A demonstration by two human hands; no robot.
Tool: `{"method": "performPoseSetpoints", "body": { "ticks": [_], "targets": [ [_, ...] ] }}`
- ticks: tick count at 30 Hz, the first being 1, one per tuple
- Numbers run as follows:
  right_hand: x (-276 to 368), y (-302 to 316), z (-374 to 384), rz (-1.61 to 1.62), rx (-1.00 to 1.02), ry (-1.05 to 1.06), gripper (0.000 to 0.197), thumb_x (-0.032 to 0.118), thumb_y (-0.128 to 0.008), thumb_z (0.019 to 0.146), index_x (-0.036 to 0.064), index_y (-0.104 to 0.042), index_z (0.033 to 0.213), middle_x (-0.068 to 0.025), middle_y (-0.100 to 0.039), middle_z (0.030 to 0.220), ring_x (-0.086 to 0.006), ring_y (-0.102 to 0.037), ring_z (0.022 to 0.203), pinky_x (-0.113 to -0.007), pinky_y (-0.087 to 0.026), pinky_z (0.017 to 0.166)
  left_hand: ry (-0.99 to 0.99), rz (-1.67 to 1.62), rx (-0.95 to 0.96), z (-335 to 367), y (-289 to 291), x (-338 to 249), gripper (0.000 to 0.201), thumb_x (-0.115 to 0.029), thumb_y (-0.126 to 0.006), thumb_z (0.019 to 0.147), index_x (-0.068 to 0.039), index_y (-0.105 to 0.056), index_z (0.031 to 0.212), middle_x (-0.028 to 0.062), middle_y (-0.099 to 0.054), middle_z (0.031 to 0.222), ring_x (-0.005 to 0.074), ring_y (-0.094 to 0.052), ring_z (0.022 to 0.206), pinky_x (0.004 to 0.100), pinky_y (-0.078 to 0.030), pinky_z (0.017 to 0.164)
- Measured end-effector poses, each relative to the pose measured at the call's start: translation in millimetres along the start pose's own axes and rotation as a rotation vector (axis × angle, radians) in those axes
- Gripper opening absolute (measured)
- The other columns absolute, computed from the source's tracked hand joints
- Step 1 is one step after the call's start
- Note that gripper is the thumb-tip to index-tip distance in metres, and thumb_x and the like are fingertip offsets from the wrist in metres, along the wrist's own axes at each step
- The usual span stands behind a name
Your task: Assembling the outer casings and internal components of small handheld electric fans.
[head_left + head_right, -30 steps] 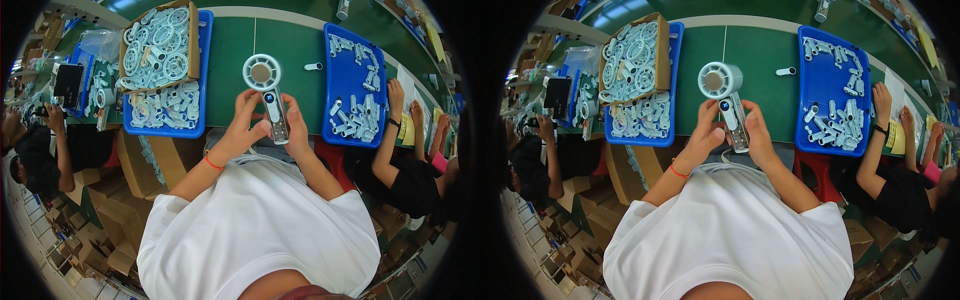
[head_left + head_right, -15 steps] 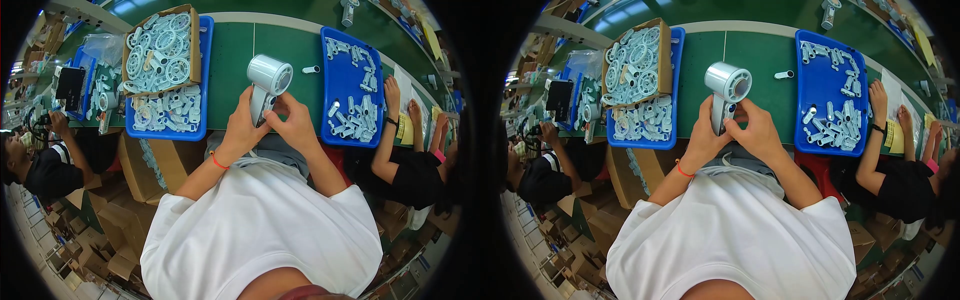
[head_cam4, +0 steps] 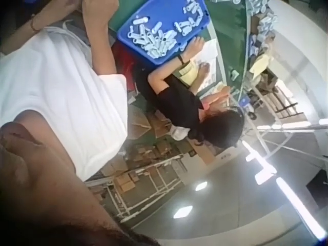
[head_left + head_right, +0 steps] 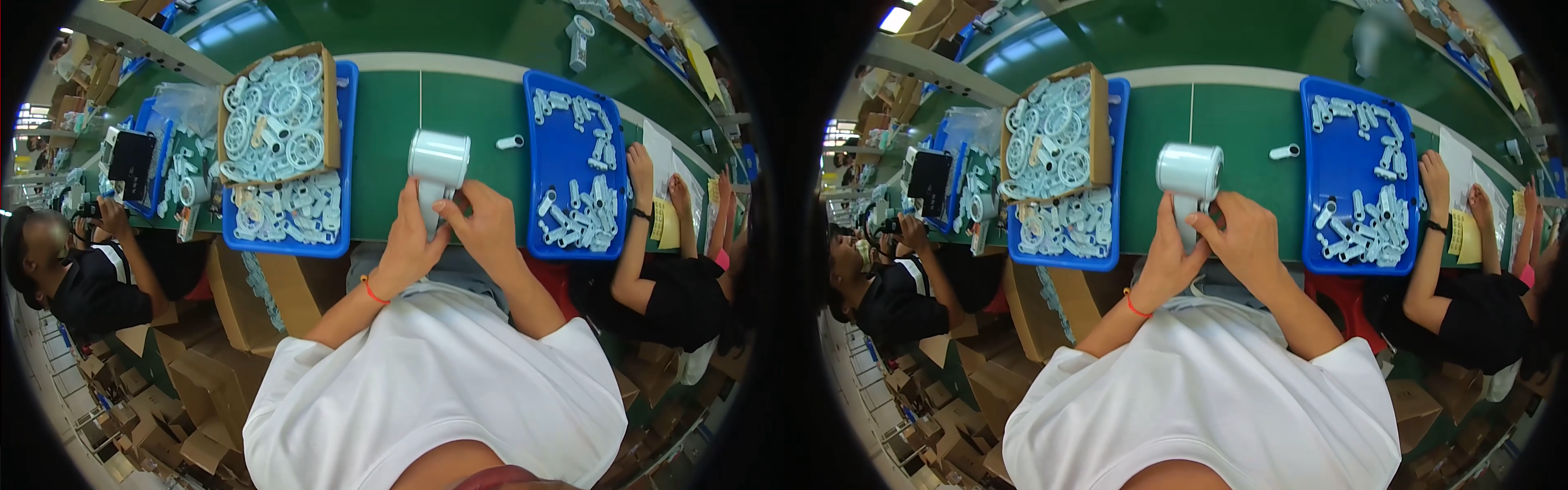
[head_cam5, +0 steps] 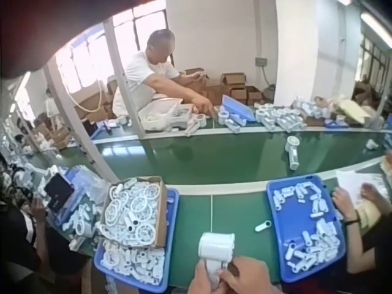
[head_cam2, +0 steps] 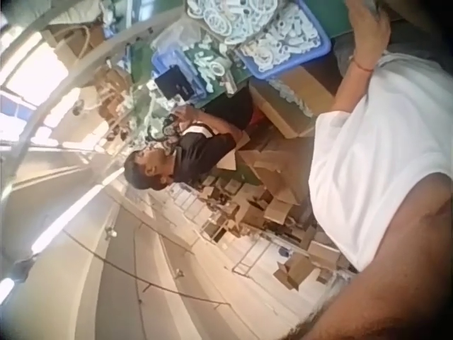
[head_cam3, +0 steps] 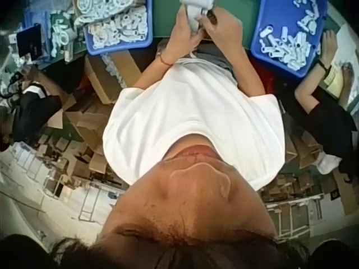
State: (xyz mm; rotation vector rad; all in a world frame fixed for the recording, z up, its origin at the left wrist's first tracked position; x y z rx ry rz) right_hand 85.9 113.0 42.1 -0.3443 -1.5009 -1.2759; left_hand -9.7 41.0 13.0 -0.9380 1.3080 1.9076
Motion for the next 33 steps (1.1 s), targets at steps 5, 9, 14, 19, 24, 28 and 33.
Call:
{"method": "performPoseSetpoints", "body": {
  "ticks": [5,9,14,19,24,28,33],
  "targets": [
    [-6.6,0.5,-0.7,-0.120,-0.123,0.166,0.035,0.032,-0.073,0.067,0.0036,-0.054,0.065,-0.0062,-0.051,0.060,-0.0225,-0.051,0.053,-0.034,-0.039,0.046,0.198,-0.219,0.100,-3.3,-4.8,2.3,0.082,-0.005,-0.061,0.076,0.008,-0.005,0.135,0.0256,-0.037,0.123,0.0361,-0.046,0.111,0.0383,-0.037,0.093],
    [-5.9,-0.8,-5.8,-0.039,-0.102,0.155,0.034,0.032,-0.072,0.069,0.0040,-0.053,0.065,-0.0060,-0.050,0.060,-0.0227,-0.048,0.051,-0.034,-0.036,0.046,0.204,-0.255,0.095,-3.7,-4.1,-1.7,0.082,-0.003,-0.060,0.076,0.006,-0.006,0.136,0.0224,-0.038,0.121,0.0334,-0.045,0.110,0.0375,-0.038,0.092],
    [-6.7,-0.6,-5.5,0.172,-0.185,-0.015,0.031,0.030,-0.059,0.081,0.0052,-0.050,0.064,-0.0080,-0.047,0.060,-0.0241,-0.045,0.052,-0.035,-0.034,0.051,0.213,-0.340,0.036,-7.7,-8.1,-2.5,0.083,-0.004,-0.062,0.074,0.004,-0.007,0.136,0.0203,-0.039,0.120,0.0297,-0.044,0.111,0.0374,-0.038,0.092],
    [6.7,2.8,-3.9,-0.139,-0.242,0.231,0.026,0.024,-0.052,0.083,0.0048,-0.049,0.067,-0.0086,-0.046,0.060,-0.0256,-0.045,0.055,-0.037,-0.032,0.057,0.097,-0.219,-0.046,-5.7,-1.7,-9.5,0.086,-0.008,-0.065,0.072,0.006,-0.009,0.135,0.0277,-0.037,0.122,0.0389,-0.047,0.109,0.0412,-0.041,0.089],
    [4.5,2.5,-8.3,-0.201,-0.279,0.270,0.023,0.021,-0.052,0.082,0.0056,-0.048,0.065,-0.0071,-0.046,0.059,-0.0253,-0.045,0.055,-0.037,-0.032,0.058,0.126,-0.134,-0.038,-8.2,-6.1,-5.3,0.086,-0.006,-0.067,0.071,0.006,-0.011,0.135,0.0308,-0.036,0.122,0.0451,-0.049,0.104,0.0431,-0.045,0.083],
    [15.2,6.1,-4.7,-0.184,-0.296,0.406,0.034,0.028,-0.060,0.080,0.0061,-0.044,0.060,-0.0059,-0.040,0.055,-0.0250,-0.040,0.051,-0.035,-0.031,0.058,0.117,-0.070,-0.038,-2.8,1.4,-11.2,0.084,-0.006,-0.067,0.072,0.005,-0.011,0.133,0.0257,-0.044,0.114,0.0371,-0.052,0.099,0.0404,-0.043,0.083],
    [-2.4,0.5,0.2,-0.005,-0.246,0.202,0.035,0.034,-0.065,0.076,0.0075,-0.047,0.060,-0.0023,-0.045,0.054,-0.0185,-0.044,0.052,-0.033,-0.031,0.060,0.264,-0.228,0.018,-2.5,-2.7,-4.2,0.079,-0.004,-0.066,0.071,0.004,-0.015,0.132,0.0196,-0.045,0.112,0.0263,-0.052,0.099,0.0342,-0.045,0.080]
  ]
}}
Point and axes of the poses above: each hand's wrist, its own z-axis towards the middle knuckle, its own y-axis out of the back of the hand, x = y × z, the point moved 6 cm from there along z, towards the middle knuckle
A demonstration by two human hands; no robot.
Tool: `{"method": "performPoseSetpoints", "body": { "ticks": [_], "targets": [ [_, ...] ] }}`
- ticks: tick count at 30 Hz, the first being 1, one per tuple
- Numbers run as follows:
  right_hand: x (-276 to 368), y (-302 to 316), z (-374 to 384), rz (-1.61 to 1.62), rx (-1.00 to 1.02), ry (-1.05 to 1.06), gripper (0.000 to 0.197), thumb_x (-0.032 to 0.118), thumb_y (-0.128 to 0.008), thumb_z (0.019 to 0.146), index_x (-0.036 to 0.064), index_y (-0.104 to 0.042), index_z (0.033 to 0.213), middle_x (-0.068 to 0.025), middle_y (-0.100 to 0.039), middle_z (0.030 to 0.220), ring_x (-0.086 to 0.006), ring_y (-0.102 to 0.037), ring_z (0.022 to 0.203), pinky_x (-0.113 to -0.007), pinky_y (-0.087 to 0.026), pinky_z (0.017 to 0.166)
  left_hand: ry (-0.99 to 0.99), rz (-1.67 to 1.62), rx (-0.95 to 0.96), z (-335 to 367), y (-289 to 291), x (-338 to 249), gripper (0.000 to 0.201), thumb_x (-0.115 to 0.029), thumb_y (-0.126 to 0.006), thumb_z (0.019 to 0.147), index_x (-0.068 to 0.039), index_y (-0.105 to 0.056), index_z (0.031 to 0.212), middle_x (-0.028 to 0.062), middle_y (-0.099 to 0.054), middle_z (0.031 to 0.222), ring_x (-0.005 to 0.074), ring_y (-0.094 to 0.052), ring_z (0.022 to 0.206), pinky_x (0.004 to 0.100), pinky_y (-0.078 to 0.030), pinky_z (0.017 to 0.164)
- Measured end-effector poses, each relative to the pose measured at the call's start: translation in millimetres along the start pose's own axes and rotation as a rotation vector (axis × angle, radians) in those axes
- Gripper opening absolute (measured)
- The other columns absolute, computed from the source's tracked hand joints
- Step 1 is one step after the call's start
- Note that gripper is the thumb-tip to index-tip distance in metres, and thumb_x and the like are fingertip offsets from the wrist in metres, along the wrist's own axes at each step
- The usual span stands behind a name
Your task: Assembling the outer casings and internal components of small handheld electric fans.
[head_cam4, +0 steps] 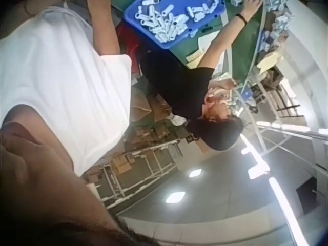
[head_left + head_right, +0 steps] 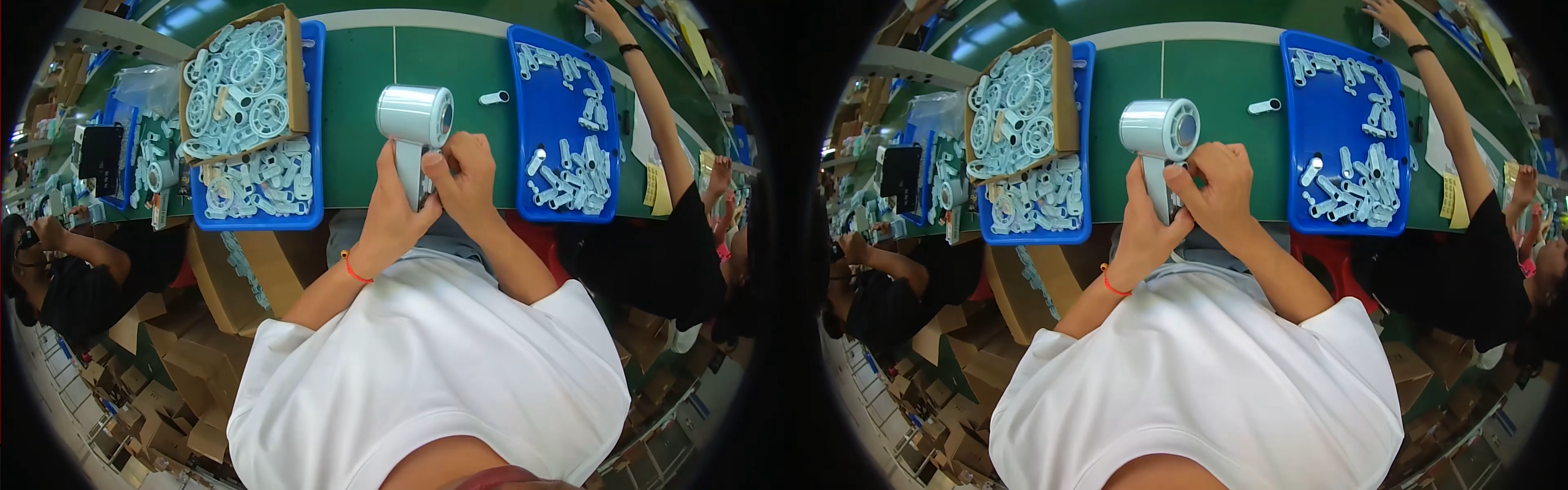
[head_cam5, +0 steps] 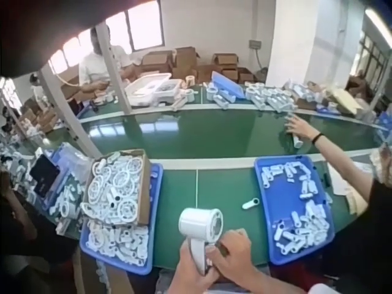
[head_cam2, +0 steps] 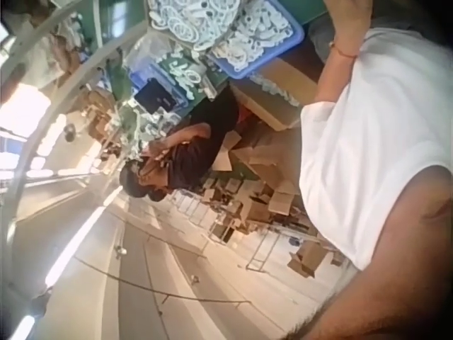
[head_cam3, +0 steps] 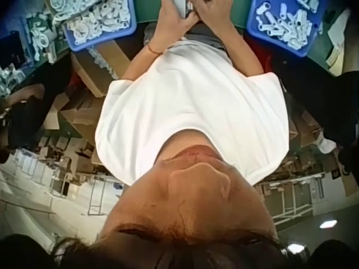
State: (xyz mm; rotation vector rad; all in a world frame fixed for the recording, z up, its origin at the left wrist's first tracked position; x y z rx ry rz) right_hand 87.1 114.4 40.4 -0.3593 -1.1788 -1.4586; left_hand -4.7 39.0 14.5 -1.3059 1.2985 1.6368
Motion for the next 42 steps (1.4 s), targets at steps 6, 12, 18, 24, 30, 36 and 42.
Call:
{"method": "performPoseSetpoints", "body": {
  "ticks": [6,12,18,24,30,36,42],
  "targets": [
    [1.5,-0.3,-2.7,-0.041,-0.027,-0.007,0.037,0.034,-0.057,0.084,0.0060,-0.048,0.062,-0.0034,-0.041,0.058,-0.0197,-0.038,0.059,-0.032,-0.032,0.060,0.047,-0.233,-0.036,-3.8,-3.8,3.4,0.078,-0.007,-0.066,0.071,0.005,-0.020,0.133,0.0196,-0.045,0.117,0.0284,-0.050,0.105,0.0344,-0.043,0.086],
    [2.6,8.2,-5.2,-0.079,-0.068,0.124,0.037,0.037,-0.058,0.082,0.0062,-0.049,0.064,-0.0039,-0.046,0.056,-0.0198,-0.044,0.051,-0.034,-0.034,0.059,0.037,-0.058,-0.065,-1.5,-4.5,1.1,0.080,-0.008,-0.067,0.071,0.005,-0.019,0.133,0.0202,-0.044,0.118,0.0283,-0.050,0.105,0.0358,-0.043,0.087],
    [0.5,-4.7,-10.5,-0.043,0.386,-0.196,0.035,0.033,-0.060,0.082,0.0002,-0.050,0.078,-0.0109,-0.050,0.065,-0.0233,-0.050,0.056,-0.032,-0.040,0.049,0.069,-0.208,0.015,2.0,0.5,4.4,0.087,-0.009,-0.067,0.072,0.004,-0.010,0.136,0.0205,-0.043,0.117,0.0291,-0.050,0.106,0.0361,-0.043,0.086],
    [-5.2,-6.0,-5.8,0.078,0.289,-0.152,0.030,0.028,-0.057,0.081,0.0035,-0.048,0.066,-0.0091,-0.050,0.058,-0.0283,-0.050,0.050,-0.036,-0.038,0.046,0.085,-0.234,0.060,0.0,-0.3,7.1,0.088,-0.009,-0.066,0.073,0.005,-0.007,0.136,0.0206,-0.042,0.117,0.0276,-0.050,0.105,0.0352,-0.043,0.086],
    [-1.9,0.9,-5.8,0.013,0.208,-0.001,0.026,0.023,-0.056,0.080,0.0042,-0.048,0.064,-0.0086,-0.051,0.057,-0.0285,-0.048,0.049,-0.038,-0.038,0.048,0.105,-0.097,0.079,3.8,0.6,-2.6,0.085,-0.008,-0.065,0.072,0.006,-0.010,0.135,0.0242,-0.041,0.120,0.0325,-0.050,0.105,0.0365,-0.043,0.086],
    [-13.2,1.7,-14.1,-0.032,0.254,-0.114,0.028,0.028,-0.058,0.081,0.0023,-0.052,0.072,-0.0078,-0.054,0.059,-0.0258,-0.055,0.054,-0.034,-0.043,0.050,0.087,-0.012,0.051,5.2,-2.8,2.1,0.083,-0.007,-0.066,0.072,0.006,-0.013,0.134,0.0256,-0.041,0.122,0.0361,-0.050,0.106,0.0380,-0.044,0.085],
    [-13.6,-9.0,-10.5,0.409,0.038,-0.316,0.042,0.038,-0.052,0.089,-0.0025,-0.049,0.100,-0.0059,-0.056,0.065,-0.0105,-0.052,0.059,-0.028,-0.040,0.049,-0.010,-0.045,0.011,2.9,-7.1,3.2,0.082,-0.005,-0.066,0.071,0.006,-0.014,0.134,0.0248,-0.041,0.120,0.0354,-0.050,0.106,0.0379,-0.044,0.084]
  ]
}}
Point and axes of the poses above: each hand's wrist, its own z-axis towards the middle knuckle, its own y-axis out of the back of the hand, x = y × z, the point moved 6 cm from there along z, towards the middle knuckle
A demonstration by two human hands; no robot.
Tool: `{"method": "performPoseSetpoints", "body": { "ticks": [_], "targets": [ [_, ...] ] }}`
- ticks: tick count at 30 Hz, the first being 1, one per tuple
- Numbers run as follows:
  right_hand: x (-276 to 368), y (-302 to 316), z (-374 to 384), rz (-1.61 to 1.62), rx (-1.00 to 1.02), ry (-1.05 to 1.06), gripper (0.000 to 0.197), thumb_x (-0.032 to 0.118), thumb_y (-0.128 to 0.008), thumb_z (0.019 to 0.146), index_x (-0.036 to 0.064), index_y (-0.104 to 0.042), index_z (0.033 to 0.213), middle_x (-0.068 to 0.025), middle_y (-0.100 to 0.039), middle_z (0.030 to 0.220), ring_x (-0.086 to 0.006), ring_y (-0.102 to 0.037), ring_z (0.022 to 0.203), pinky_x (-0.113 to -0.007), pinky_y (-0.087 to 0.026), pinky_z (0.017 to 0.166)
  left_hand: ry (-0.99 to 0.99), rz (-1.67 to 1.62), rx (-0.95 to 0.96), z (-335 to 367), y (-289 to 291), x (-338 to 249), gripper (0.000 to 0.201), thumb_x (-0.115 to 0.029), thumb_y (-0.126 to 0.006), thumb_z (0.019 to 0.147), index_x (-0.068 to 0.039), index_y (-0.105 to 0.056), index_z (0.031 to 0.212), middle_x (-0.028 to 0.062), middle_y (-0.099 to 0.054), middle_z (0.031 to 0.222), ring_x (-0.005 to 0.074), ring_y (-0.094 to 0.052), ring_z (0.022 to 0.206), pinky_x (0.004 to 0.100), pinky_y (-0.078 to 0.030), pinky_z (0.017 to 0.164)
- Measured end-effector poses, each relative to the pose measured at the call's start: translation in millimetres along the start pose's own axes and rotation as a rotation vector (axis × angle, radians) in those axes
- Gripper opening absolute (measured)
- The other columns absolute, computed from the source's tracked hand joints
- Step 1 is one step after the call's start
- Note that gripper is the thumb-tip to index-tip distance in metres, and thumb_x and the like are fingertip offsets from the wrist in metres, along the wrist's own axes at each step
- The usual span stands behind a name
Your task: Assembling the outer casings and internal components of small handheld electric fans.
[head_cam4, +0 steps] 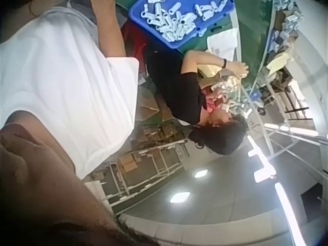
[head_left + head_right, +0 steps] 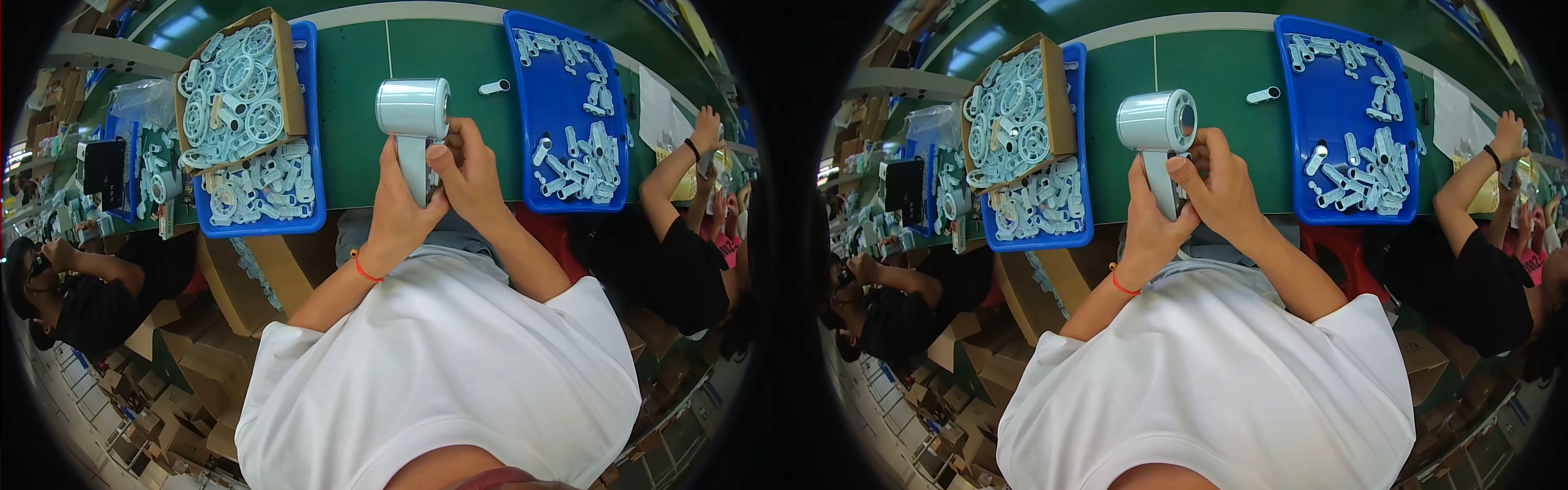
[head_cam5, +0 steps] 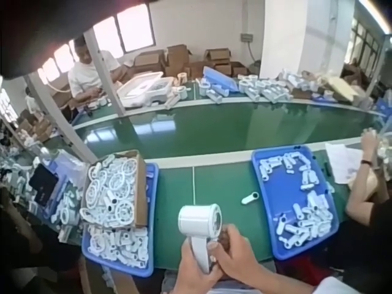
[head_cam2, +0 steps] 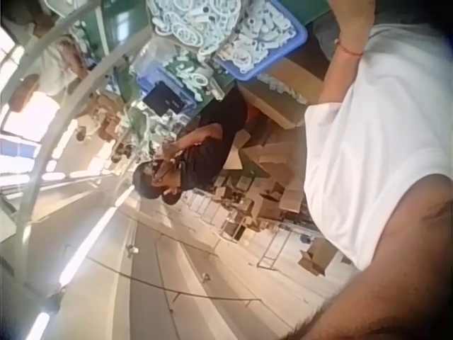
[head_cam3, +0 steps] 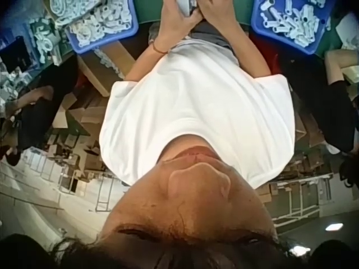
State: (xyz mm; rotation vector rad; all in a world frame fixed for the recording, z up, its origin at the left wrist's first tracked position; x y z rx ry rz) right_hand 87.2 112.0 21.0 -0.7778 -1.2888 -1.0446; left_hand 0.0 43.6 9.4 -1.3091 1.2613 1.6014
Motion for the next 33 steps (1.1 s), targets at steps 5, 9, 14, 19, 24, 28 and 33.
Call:
{"method": "performPoseSetpoints", "body": {
  "ticks": [5,9,14,19,24,28,33],
  "targets": [
    [0.2,2.2,0.2,-0.027,0.014,-0.049,0.035,0.034,-0.052,0.090,-0.0012,-0.051,0.091,-0.0055,-0.055,0.063,-0.0076,-0.048,0.058,-0.026,-0.039,0.048,0.000,0.038,-0.005,2.5,4.9,-3.1,0.085,-0.006,-0.067,0.069,0.008,-0.014,0.133,0.0259,-0.042,0.119,0.0351,-0.050,0.105,0.0379,-0.044,0.085],
    [0.7,-2.0,4.1,-0.217,0.069,-0.014,0.027,0.025,-0.053,0.089,-0.0017,-0.050,0.085,-0.0118,-0.058,0.064,-0.0197,-0.058,0.054,-0.028,-0.044,0.049,0.051,0.041,-0.028,3.4,6.9,-1.5,0.085,-0.005,-0.067,0.069,0.008,-0.014,0.133,0.0264,-0.042,0.117,0.0353,-0.051,0.105,0.0383,-0.045,0.084],
    [6.9,-4.3,7.1,-0.390,-0.012,0.238,0.025,0.024,-0.051,0.090,-0.0003,-0.051,0.085,-0.0103,-0.057,0.062,-0.0190,-0.057,0.053,-0.029,-0.043,0.047,0.114,0.063,-0.104,7.8,10.6,0.8,0.083,-0.004,-0.067,0.068,0.008,-0.017,0.133,0.0260,-0.043,0.118,0.0369,-0.052,0.103,0.0392,-0.044,0.085],
    [-8.5,21.6,9.6,0.036,-0.259,-0.032,0.029,0.027,-0.047,0.093,-0.0011,-0.050,0.091,-0.0086,-0.058,0.064,-0.0137,-0.058,0.056,-0.028,-0.044,0.048,-0.040,0.288,-0.228,6.7,15.6,-7.3,0.078,-0.004,-0.064,0.070,0.007,-0.019,0.132,0.0263,-0.044,0.118,0.0372,-0.052,0.102,0.0409,-0.043,0.085],
    [-14.1,43.9,29.5,-0.788,-0.046,0.177,0.026,0.035,-0.056,0.085,0.0095,-0.055,0.088,-0.0061,-0.056,0.064,-0.0189,-0.057,0.054,-0.031,-0.043,0.046,0.240,-0.586,-0.088,4.5,30.8,39.6,0.043,0.000,-0.052,0.076,-0.001,-0.036,0.117,0.0087,-0.051,0.091,0.0141,-0.054,0.064,0.0265,-0.048,0.057],
    [-30.6,40.8,18.4,-1.221,0.114,0.191,0.024,0.035,-0.063,0.077,0.0128,-0.059,0.086,-0.0056,-0.059,0.067,-0.0238,-0.059,0.062,-0.035,-0.046,0.051,0.307,-0.747,-0.035,7.2,35.3,60.5,0.045,-0.024,-0.055,0.086,-0.002,-0.038,0.121,0.0058,-0.049,0.080,0.0137,-0.050,0.058,0.0276,-0.042,0.056],
    [-4.2,175.0,76.5,-1.508,-0.258,0.182,0.006,0.017,-0.057,0.078,0.0118,-0.060,0.080,-0.0059,-0.061,0.077,-0.0240,-0.059,0.078,-0.038,-0.049,0.061,0.211,-0.767,0.026,8.9,28.1,62.9,0.041,-0.019,-0.056,0.084,0.000,-0.040,0.116,0.0069,-0.050,0.077,0.0159,-0.052,0.062,0.0293,-0.044,0.061]
  ]
}}
Point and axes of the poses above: each hand's wrist, its own z-axis towards the middle knuckle, its own y-axis out of the back of the hand, x = y × z, the point moved 6 cm from there along z, towards the middle knuckle
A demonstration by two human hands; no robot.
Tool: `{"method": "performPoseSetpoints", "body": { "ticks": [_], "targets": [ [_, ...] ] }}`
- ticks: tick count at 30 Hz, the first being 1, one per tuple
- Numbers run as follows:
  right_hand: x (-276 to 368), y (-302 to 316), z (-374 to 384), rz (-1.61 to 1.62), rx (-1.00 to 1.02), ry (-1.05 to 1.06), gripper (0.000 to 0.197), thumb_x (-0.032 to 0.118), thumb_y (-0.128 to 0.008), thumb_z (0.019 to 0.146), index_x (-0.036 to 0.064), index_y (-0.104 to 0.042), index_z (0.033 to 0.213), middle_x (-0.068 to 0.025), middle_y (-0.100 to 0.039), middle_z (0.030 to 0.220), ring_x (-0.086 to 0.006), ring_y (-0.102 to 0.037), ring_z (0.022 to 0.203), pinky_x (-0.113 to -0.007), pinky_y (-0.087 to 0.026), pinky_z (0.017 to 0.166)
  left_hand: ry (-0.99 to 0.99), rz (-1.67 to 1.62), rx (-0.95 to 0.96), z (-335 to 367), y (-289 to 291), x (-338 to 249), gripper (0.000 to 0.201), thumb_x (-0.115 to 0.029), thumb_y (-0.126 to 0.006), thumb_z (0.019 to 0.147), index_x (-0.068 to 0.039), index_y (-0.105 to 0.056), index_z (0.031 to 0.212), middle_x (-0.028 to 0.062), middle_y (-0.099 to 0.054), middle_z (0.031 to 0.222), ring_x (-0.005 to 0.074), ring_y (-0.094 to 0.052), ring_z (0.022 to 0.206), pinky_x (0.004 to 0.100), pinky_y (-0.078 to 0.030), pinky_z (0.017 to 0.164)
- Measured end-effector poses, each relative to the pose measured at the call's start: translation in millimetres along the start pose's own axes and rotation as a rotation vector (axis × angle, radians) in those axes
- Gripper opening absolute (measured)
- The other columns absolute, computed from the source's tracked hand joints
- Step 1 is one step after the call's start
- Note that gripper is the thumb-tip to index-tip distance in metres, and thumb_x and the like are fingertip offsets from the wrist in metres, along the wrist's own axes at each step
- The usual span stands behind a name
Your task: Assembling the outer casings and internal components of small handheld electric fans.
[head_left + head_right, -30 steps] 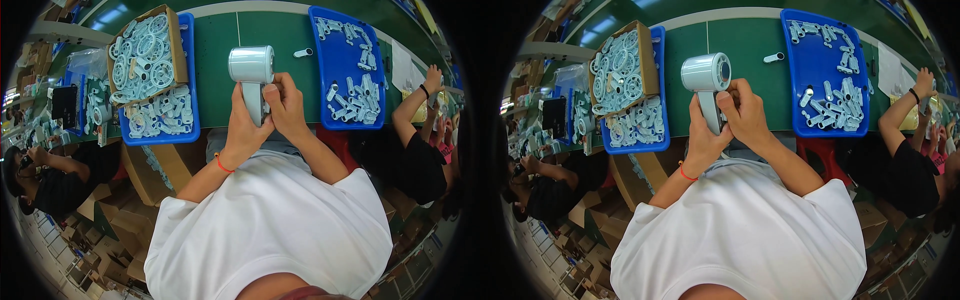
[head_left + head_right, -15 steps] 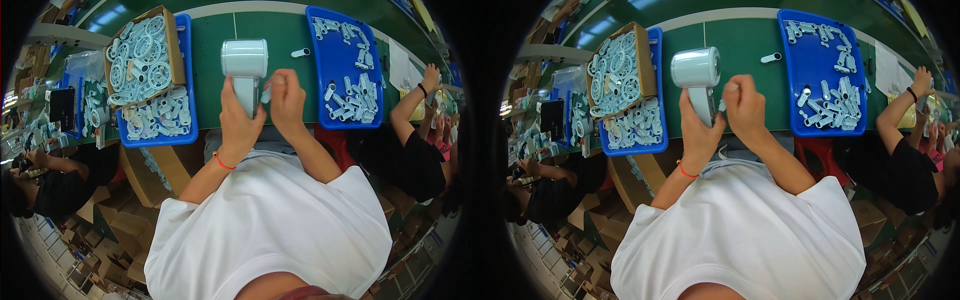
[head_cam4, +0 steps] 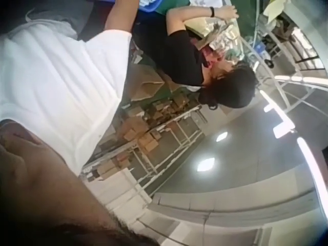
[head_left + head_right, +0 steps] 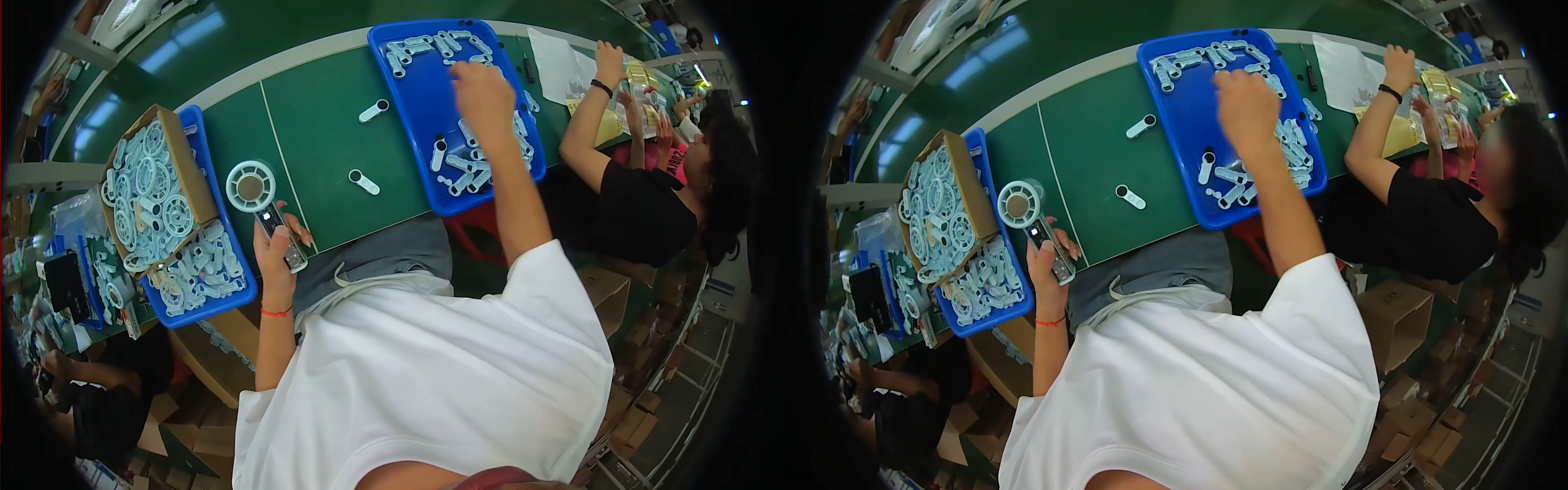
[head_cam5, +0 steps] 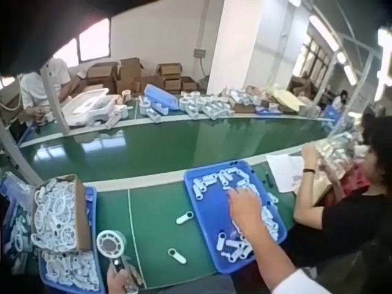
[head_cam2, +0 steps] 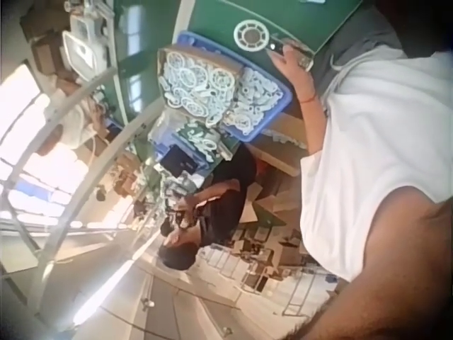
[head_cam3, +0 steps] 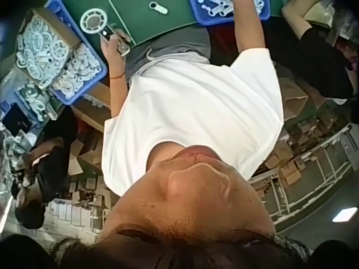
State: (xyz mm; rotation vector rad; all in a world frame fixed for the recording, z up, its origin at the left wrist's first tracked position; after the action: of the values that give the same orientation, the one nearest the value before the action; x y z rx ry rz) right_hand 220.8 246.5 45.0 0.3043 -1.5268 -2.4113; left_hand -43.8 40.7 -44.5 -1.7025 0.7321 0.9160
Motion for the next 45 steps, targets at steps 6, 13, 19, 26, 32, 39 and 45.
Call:
{"method": "performPoseSetpoints", "body": {
  "ticks": [6,13,19,26,32,39,45],
  "targets": [
    [-67.9,-49.2,-10.2,-0.016,0.391,0.291,0.011,0.004,-0.058,0.075,0.0081,-0.056,0.084,-0.0076,-0.058,0.084,-0.0285,-0.058,0.082,-0.038,-0.048,0.069,0.041,0.031,-0.016,8.3,0.2,-0.8,0.038,-0.019,-0.055,0.085,-0.001,-0.041,0.114,0.0071,-0.051,0.078,0.0149,-0.053,0.063,0.0307,-0.047,0.061],
    [60.2,9.6,-35.0,1.168,0.522,0.120,0.026,-0.004,-0.058,0.076,0.0042,-0.062,0.101,-0.0077,-0.054,0.086,-0.0141,-0.057,0.074,-0.024,-0.048,0.066,0.033,-0.024,-0.059,8.2,7.1,-0.2,0.041,-0.022,-0.057,0.085,-0.001,-0.040,0.116,0.0070,-0.052,0.079,0.0151,-0.054,0.064,0.0307,-0.048,0.061],
    [154.9,-9.8,-96.1,1.213,0.499,0.116,0.022,0.000,-0.066,0.072,0.0027,-0.063,0.093,-0.0094,-0.056,0.091,-0.0202,-0.059,0.077,-0.027,-0.050,0.066,-0.002,-0.073,0.080,6.2,2.6,0.7,0.050,-0.025,-0.060,0.082,0.000,-0.038,0.119,0.0089,-0.051,0.077,0.0180,-0.055,0.066,0.0319,-0.048,0.064],
    [151.8,5.8,-124.0,0.876,0.065,0.570,0.021,-0.003,-0.065,0.066,-0.0001,-0.062,0.087,-0.0087,-0.061,0.093,-0.0256,-0.060,0.087,-0.031,-0.049,0.068,-0.037,-0.064,0.095,4.8,4.2,-0.6,0.047,-0.023,-0.059,0.083,0.000,-0.038,0.118,0.0078,-0.051,0.077,0.0165,-0.054,0.067,0.0305,-0.047,0.065],
    [158.3,10.8,-124.9,0.771,0.091,0.538,0.029,-0.002,-0.065,0.064,0.0042,-0.062,0.093,-0.0069,-0.061,0.084,-0.0237,-0.060,0.083,-0.033,-0.048,0.069,-0.036,-0.045,0.105,5.4,4.6,-1.4,0.044,-0.020,-0.059,0.083,-0.001,-0.038,0.117,0.0071,-0.052,0.079,0.0159,-0.055,0.067,0.0301,-0.047,0.064],
    [172.1,16.5,-112.3,0.461,0.305,0.538,0.034,-0.002,-0.064,0.066,0.0060,-0.059,0.098,-0.0079,-0.060,0.083,-0.0234,-0.059,0.074,-0.032,-0.047,0.065,-0.001,-0.044,0.110,0.2,1.3,-2.4,0.048,-0.024,-0.063,0.083,-0.004,-0.035,0.116,0.0102,-0.055,0.093,0.0177,-0.059,0.071,0.0293,-0.049,0.064],
    [156.2,25.9,-84.6,1.066,0.591,0.100,0.032,0.000,-0.064,0.071,0.0028,-0.057,0.102,-0.0088,-0.061,0.087,-0.0199,-0.059,0.076,-0.027,-0.047,0.066,0.023,-0.060,0.154,-6.5,-8.9,-7.2,0.056,-0.017,-0.067,0.080,-0.006,-0.032,0.123,0.0096,-0.055,0.096,0.0184,-0.060,0.073,0.0297,-0.050,0.066]
  ]
}}
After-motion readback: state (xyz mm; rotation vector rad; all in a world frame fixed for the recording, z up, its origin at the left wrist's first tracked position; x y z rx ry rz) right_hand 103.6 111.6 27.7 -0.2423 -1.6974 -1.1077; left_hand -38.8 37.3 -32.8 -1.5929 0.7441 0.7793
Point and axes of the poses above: each hand's wrist, its own z-axis towards the middle knuckle, its own y-axis out of the back of the hand, x = y × z, the point moved 6 cm from there along z, towards the middle knuckle
